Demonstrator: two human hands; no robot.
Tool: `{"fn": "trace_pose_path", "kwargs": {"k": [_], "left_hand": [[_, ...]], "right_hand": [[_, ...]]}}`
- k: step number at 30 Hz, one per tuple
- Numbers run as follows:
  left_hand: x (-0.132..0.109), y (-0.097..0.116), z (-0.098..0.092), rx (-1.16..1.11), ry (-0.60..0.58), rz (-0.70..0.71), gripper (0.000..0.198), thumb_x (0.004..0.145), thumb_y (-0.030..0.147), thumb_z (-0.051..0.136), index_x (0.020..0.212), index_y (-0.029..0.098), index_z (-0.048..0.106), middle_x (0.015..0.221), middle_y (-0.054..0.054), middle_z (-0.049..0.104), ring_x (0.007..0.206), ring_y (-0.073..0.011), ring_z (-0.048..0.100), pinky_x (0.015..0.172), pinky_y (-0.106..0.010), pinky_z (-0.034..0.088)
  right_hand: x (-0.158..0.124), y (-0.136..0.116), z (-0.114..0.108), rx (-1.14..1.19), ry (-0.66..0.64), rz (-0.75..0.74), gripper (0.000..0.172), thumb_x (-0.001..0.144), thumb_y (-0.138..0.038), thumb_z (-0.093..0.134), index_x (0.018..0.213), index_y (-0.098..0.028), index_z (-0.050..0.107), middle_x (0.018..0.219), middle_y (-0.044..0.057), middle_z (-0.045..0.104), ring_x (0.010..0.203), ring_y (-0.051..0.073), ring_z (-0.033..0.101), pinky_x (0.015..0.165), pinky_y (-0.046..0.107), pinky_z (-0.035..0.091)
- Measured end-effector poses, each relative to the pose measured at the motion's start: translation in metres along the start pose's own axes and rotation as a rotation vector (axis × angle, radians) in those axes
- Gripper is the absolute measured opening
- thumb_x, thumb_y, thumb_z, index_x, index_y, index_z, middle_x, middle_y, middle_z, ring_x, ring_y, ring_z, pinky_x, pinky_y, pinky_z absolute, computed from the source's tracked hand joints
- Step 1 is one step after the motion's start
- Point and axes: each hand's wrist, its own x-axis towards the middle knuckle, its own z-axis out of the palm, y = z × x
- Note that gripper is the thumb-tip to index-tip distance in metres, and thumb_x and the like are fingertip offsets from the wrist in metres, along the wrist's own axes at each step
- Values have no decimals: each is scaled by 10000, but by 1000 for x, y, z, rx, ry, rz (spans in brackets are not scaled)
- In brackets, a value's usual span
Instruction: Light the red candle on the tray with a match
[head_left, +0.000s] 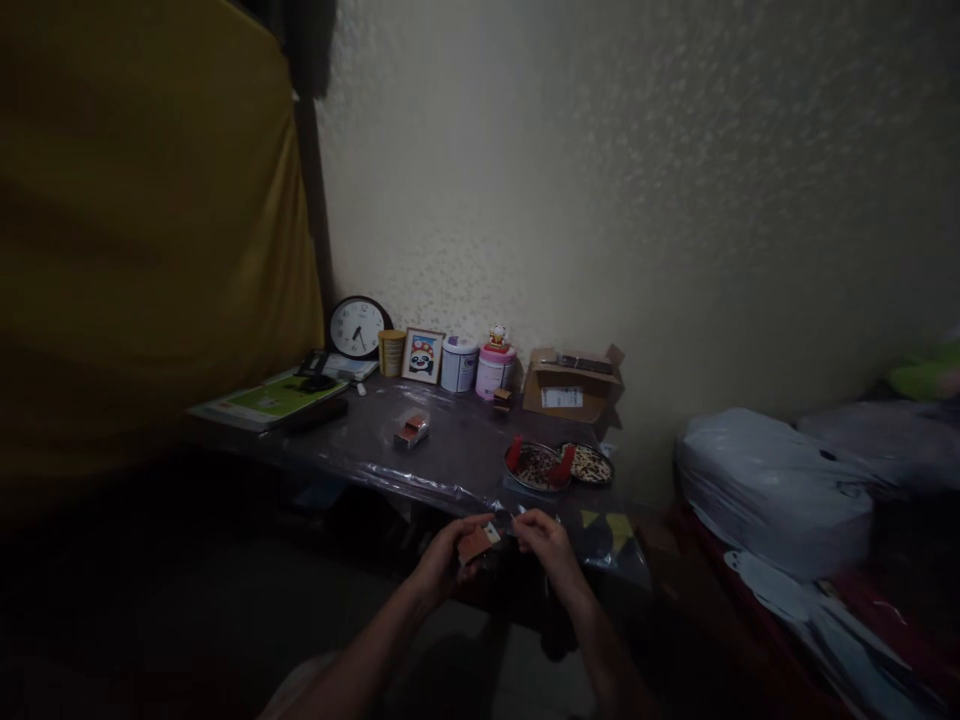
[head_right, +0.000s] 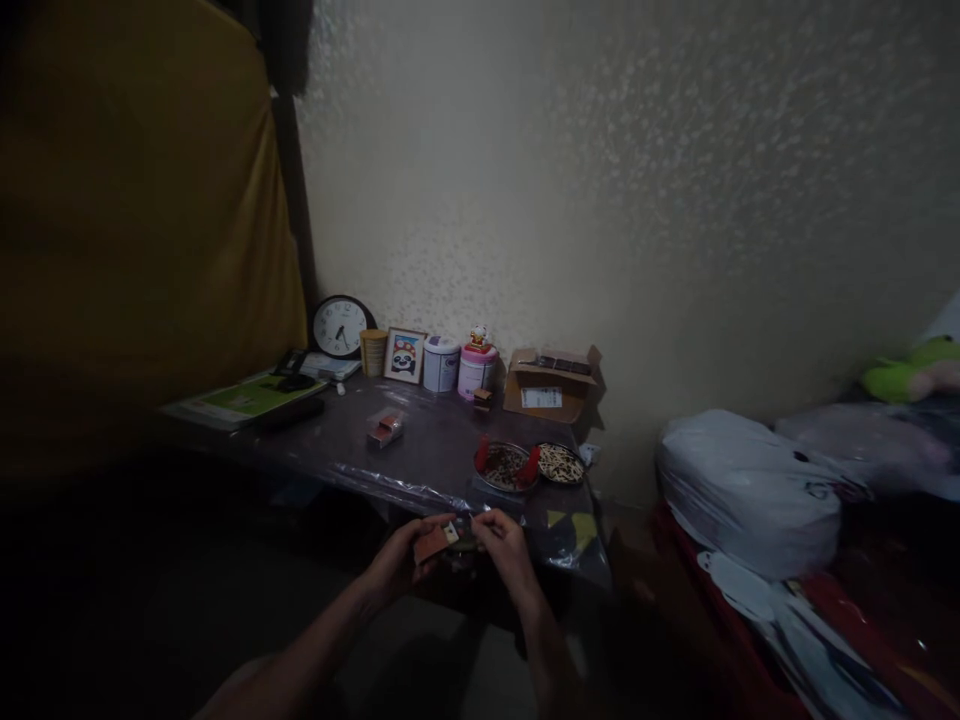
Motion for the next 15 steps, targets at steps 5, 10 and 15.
{"fn": "trace_pose_path", "kwargs": {"k": [5,10,15], "left_hand": [[5,-1,-2,-44,24,35,268,676,227,543,891,120,661,716,-63,677,534,-118,584,412,-175,376],[6,0,0,-41,55,71,145,659,266,555,701,147,627,526,6,579,361,-70,454,338,-165,252],[9,-3,-3,-3,92,68,145,637,276,539,669,156,614,455,32,527,294,-55,369,333,-172,174]], "right_hand": [[0,3,1,130,8,53,285,633,-447,690,736,-184,649,581,-39,561,524,116,520,527,228,416],[-1,5,0,303,2,124,332,641,-382,699,909,-186,682,597,-33,565,555,123,526,544,230,406],[-3,0,3,354,-12,176,223,638,-325,677,815,-190,674,541,-51,529,508,109,498,520,220,382]]}}
